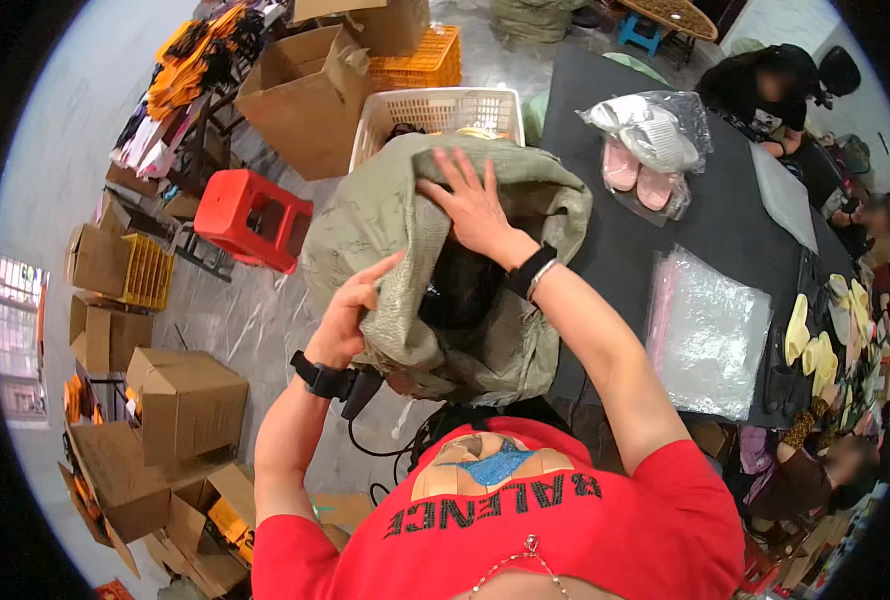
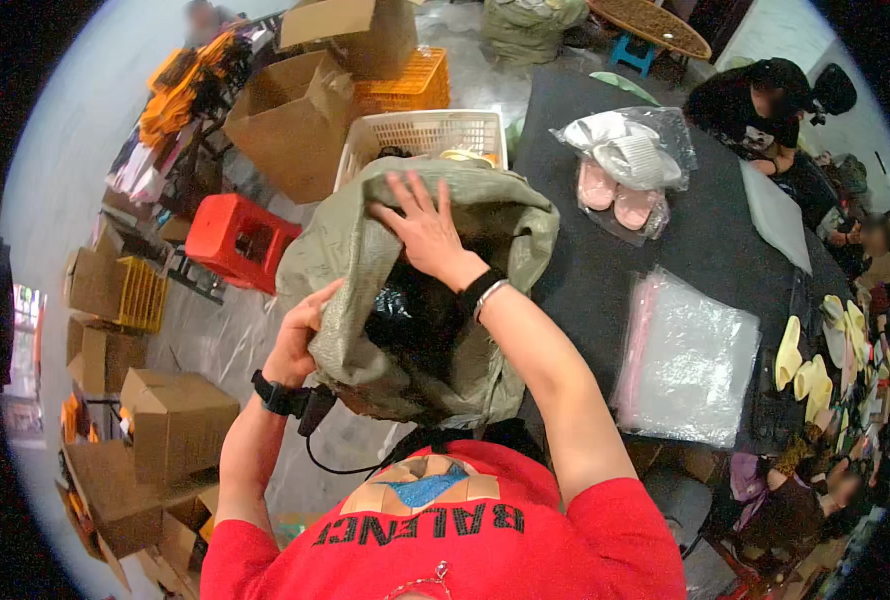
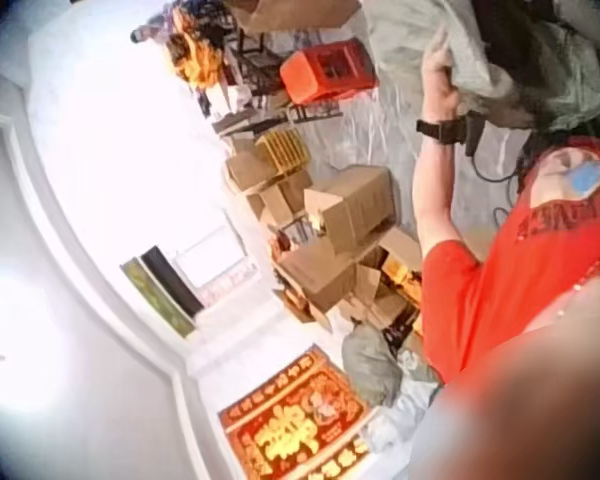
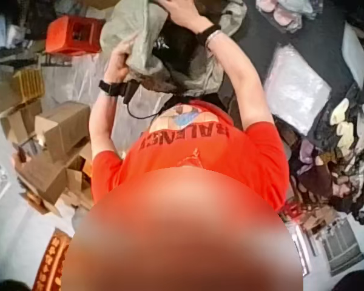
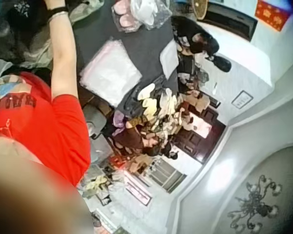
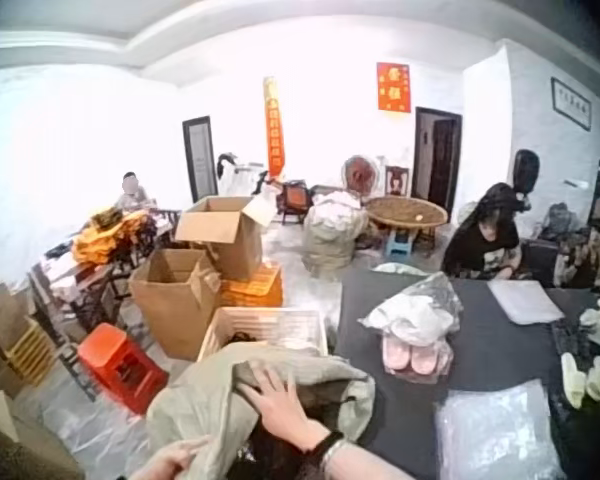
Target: Packing finished sandals into plastic bags at a quality control and finishing station.
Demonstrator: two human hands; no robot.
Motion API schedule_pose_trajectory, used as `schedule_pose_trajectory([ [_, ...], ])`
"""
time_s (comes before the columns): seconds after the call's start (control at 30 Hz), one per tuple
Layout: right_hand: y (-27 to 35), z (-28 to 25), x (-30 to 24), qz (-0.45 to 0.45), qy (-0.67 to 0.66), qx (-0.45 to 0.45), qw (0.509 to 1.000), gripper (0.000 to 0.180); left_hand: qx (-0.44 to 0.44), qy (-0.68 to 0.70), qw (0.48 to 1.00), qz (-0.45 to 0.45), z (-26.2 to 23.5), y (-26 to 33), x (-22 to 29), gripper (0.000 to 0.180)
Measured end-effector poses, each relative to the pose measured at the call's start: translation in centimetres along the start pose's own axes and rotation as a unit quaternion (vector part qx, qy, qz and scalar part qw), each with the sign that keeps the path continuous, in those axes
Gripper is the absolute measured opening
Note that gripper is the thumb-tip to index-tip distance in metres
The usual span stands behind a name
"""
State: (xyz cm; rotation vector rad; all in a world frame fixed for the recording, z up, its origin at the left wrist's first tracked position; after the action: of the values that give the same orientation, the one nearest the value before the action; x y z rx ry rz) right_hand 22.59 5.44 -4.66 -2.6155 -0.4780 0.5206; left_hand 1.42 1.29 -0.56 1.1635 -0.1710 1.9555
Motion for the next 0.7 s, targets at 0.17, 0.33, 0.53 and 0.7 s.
schedule_pose_trajectory([
  [0.17,-2.4,2.2,0.1,0.077,-0.197,-0.136,0.968,0.024,0.118,-0.457,0.851,0.228,-4.2,2.6,8.0,0.058],
  [0.33,-5.3,2.1,0.6,0.172,-0.313,-0.014,0.934,0.025,0.454,-0.687,0.417,0.386,-3.8,3.5,10.1,0.051],
  [0.53,-6.0,0.5,-2.6,0.278,-0.481,-0.249,0.793,0.026,0.338,-0.682,0.564,0.321,0.6,-3.2,-1.9,0.093],
  [0.7,-5.3,-3.8,-4.4,0.297,-0.681,-0.227,0.63,0.026,0.339,-0.7,0.473,0.413,-3.0,-5.5,2.3,0.063],
])
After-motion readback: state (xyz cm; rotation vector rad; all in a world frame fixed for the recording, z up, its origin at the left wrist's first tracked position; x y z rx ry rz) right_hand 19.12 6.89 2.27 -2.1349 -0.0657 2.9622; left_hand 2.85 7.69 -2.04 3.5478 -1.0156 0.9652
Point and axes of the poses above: each hand's wrist, its own y-axis away from the middle knuckle, its own z-axis out of the palm, x = y × z, the point moved 2 cm from there along -y, towards the middle knuckle, and after that the axes turned 3 degrees about -y, right-handed, at the moved point
